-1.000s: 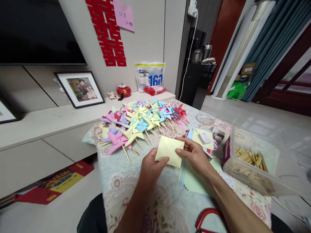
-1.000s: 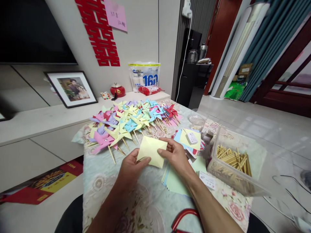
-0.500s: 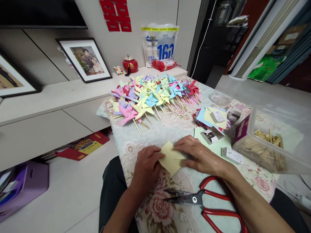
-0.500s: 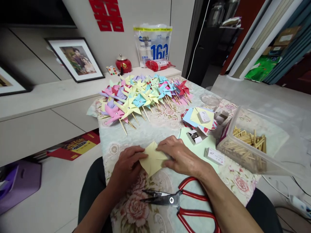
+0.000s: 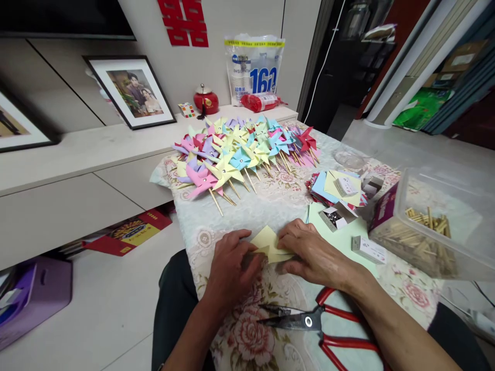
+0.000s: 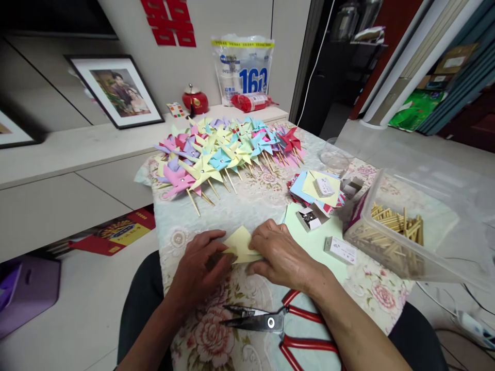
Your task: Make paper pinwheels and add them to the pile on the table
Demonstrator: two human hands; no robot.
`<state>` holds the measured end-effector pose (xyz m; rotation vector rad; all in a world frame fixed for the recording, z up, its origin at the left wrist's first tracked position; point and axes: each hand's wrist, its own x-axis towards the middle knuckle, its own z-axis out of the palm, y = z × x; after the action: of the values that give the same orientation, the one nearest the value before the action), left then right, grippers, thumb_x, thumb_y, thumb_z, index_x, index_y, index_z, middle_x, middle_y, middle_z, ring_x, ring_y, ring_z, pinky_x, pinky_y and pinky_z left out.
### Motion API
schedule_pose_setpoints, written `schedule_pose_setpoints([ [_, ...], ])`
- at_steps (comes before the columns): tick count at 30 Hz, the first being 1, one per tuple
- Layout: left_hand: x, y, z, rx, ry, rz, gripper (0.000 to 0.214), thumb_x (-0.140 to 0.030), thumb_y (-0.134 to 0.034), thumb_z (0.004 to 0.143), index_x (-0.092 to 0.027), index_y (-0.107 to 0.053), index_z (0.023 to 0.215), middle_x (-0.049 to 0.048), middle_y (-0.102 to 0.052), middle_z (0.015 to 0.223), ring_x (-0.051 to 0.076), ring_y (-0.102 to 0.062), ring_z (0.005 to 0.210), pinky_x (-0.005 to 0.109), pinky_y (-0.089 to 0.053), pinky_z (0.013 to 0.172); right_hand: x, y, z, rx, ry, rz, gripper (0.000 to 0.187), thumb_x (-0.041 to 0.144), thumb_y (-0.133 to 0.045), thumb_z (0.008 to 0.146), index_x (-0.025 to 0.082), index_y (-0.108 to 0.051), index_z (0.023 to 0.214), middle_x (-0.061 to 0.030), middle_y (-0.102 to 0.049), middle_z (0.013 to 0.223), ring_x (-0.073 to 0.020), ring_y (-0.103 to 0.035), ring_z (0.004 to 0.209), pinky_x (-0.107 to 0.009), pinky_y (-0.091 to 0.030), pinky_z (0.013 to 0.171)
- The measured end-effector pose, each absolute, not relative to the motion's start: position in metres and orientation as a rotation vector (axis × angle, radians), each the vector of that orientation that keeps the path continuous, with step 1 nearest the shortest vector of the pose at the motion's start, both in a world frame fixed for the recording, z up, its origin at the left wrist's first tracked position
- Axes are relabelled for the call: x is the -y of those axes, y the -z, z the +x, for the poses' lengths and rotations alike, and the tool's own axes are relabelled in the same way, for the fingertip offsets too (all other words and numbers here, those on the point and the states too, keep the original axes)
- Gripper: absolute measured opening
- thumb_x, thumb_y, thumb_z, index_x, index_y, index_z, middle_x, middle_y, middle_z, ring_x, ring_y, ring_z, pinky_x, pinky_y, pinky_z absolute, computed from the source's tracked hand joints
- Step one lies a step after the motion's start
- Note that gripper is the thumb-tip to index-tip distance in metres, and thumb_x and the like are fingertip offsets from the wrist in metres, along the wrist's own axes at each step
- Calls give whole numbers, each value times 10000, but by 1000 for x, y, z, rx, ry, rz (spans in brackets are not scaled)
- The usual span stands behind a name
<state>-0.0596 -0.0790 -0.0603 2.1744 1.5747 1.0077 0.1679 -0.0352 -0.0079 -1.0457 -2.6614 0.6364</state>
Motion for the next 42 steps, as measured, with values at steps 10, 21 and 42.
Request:
schedule_pose_setpoints([
  [10, 75, 59, -57, -1688, -1010, 2041, 205, -307, -533, 937, -196, -639, 801, 138, -646, 1138, 304, -582, 1078, 496, -446, 925, 36, 16, 155, 2681, -421, -1196, 218, 252, -489, 1007, 186, -575, 818, -69, -613, 914, -228, -496, 902, -364, -389, 769],
  [21, 72, 65, -47, -1856, -1050, 2019, 60, -248, -605, 895, -190, -607, 884, 128, -633, 1144, 306, -574, 1077, 516, -477, 940, 35, 19, 155, 2607, -497, -1286, 500, 141, -512, 944, 143, -436, 1438, -120, -634, 1056, -284, -571, 991, -427, -458, 833],
  [42, 80, 66, -42, -1721, -1202, 2476, 124, -88, -560, 919, -145, -665, 951, 118, -695, 1082, 273, -621, 1045, 444, -514, 882, 33, 31, 156, 2511, -542, -1269, 449, 192, -456, 967, 159, -449, 1415, -98, -729, 1022, -273, -664, 941, -405, -499, 828],
])
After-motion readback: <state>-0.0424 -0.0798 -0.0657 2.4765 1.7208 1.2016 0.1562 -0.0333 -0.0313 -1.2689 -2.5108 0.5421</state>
